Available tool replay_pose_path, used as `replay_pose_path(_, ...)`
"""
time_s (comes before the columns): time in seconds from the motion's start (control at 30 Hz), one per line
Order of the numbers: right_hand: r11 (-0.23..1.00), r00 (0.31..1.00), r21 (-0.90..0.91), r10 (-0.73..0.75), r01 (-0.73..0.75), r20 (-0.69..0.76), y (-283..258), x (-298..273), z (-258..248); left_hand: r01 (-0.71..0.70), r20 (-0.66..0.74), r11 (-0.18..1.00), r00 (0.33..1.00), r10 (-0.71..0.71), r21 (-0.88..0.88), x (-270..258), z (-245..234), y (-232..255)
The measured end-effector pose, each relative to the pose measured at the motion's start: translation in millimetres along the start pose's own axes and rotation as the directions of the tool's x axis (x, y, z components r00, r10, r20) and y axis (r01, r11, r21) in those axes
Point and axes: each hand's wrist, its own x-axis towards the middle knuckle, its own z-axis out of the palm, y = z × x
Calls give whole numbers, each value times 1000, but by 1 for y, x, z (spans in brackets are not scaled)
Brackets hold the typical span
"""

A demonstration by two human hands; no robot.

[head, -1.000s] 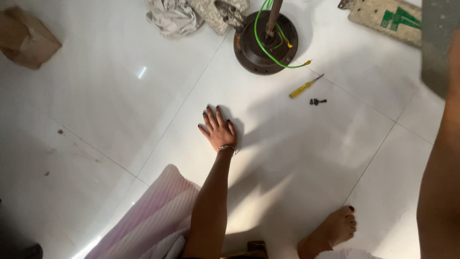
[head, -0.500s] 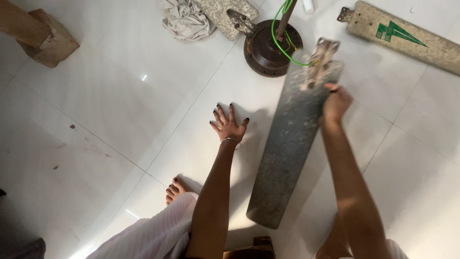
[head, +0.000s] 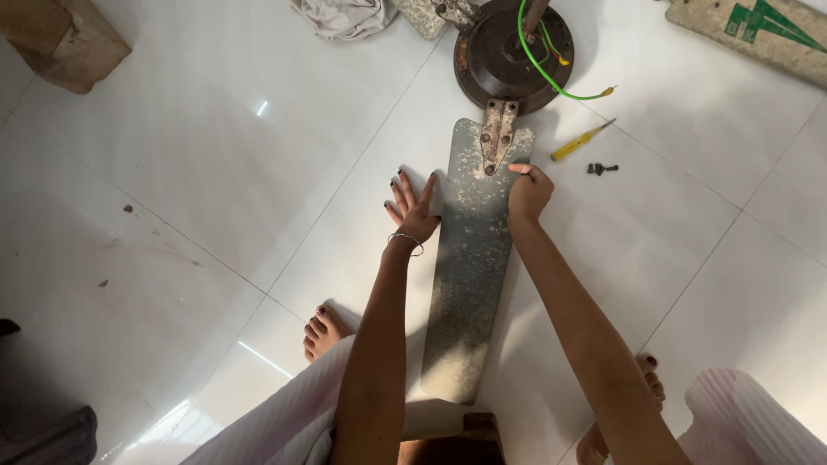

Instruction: The person wipes a fan blade with a cloth, then attaches it to the fan motor hub using screws and a screwdriver. They repeat the process for a second fan blade, securing both to the hub.

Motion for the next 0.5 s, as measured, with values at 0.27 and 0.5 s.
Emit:
replay_pose_path(0.27, 993, 994, -53, -109, 107, -25, 24, 23, 5, -28, -150, 999, 988, 25, -17, -1, 12, 1)
replay_pose_path(0.5, 681, 814, -552, -580, 481, -6, -1, 67, -64, -40, -201, 995, 979, 21, -93, 3, 18, -6)
